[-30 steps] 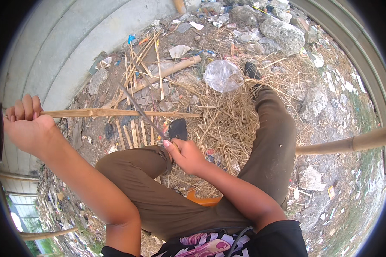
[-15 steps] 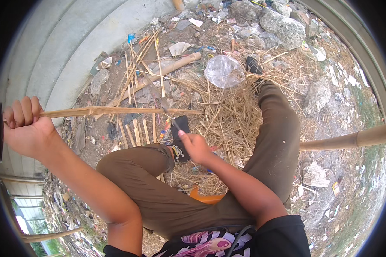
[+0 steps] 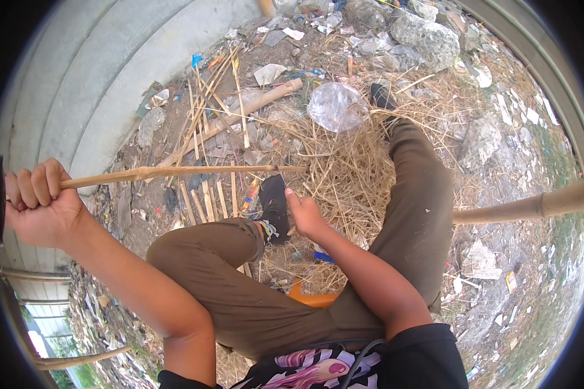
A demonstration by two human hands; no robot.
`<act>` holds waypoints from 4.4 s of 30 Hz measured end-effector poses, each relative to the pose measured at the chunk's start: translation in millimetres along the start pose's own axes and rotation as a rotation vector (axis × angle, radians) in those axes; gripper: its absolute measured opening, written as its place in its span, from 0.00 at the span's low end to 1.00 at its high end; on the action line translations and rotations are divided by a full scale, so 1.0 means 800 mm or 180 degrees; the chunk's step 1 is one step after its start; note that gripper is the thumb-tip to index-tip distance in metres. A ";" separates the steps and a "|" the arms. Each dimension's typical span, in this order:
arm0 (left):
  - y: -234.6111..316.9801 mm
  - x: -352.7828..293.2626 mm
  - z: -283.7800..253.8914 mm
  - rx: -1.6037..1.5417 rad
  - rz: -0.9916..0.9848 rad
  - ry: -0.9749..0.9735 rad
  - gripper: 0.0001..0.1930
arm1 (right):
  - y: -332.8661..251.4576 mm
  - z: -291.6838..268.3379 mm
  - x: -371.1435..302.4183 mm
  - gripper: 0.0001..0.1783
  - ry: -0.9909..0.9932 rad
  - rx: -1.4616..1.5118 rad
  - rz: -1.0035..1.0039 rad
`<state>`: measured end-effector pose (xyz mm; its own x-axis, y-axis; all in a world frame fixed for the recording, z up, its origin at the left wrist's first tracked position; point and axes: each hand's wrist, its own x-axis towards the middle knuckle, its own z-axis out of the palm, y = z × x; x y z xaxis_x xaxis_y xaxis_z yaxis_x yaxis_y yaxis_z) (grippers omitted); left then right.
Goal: The person sits on the ground and uses a blue utility knife to shave and sharpen a thin wooden stick. They then switch to a machete to further refine the stick's shape and sharpness.
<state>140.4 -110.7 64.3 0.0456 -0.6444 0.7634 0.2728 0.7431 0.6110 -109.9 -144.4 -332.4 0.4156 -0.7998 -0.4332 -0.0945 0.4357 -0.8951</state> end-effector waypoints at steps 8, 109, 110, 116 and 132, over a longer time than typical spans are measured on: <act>0.003 -0.003 -0.002 -0.0024 0.0073 0.0183 0.29 | -0.027 0.028 -0.027 0.36 -0.0188 -0.0215 -0.0863; -0.069 -0.292 0.236 0.2231 -0.3653 -0.2590 0.26 | -0.166 -0.244 -0.217 0.10 0.1142 0.0625 -0.0732; -0.093 -0.308 0.240 0.1333 -0.4151 -0.2168 0.24 | -0.170 -0.238 -0.223 0.10 0.1235 0.0651 -0.0661; -0.139 -0.329 0.258 -0.0722 -0.5149 -0.1006 0.21 | -0.141 -0.223 -0.299 0.17 0.0940 -0.0749 -0.0953; -0.140 -0.329 0.253 -0.0830 -0.5105 -0.0784 0.12 | -0.119 -0.170 -0.363 0.22 0.1168 -0.2383 -0.0678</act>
<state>-96.6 12.7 -162.6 -0.5639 -0.6182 -0.5476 0.0338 -0.6798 0.7326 -344.9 -9.6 -135.8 0.1856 -0.9727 -0.1392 -0.6733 -0.0227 -0.7390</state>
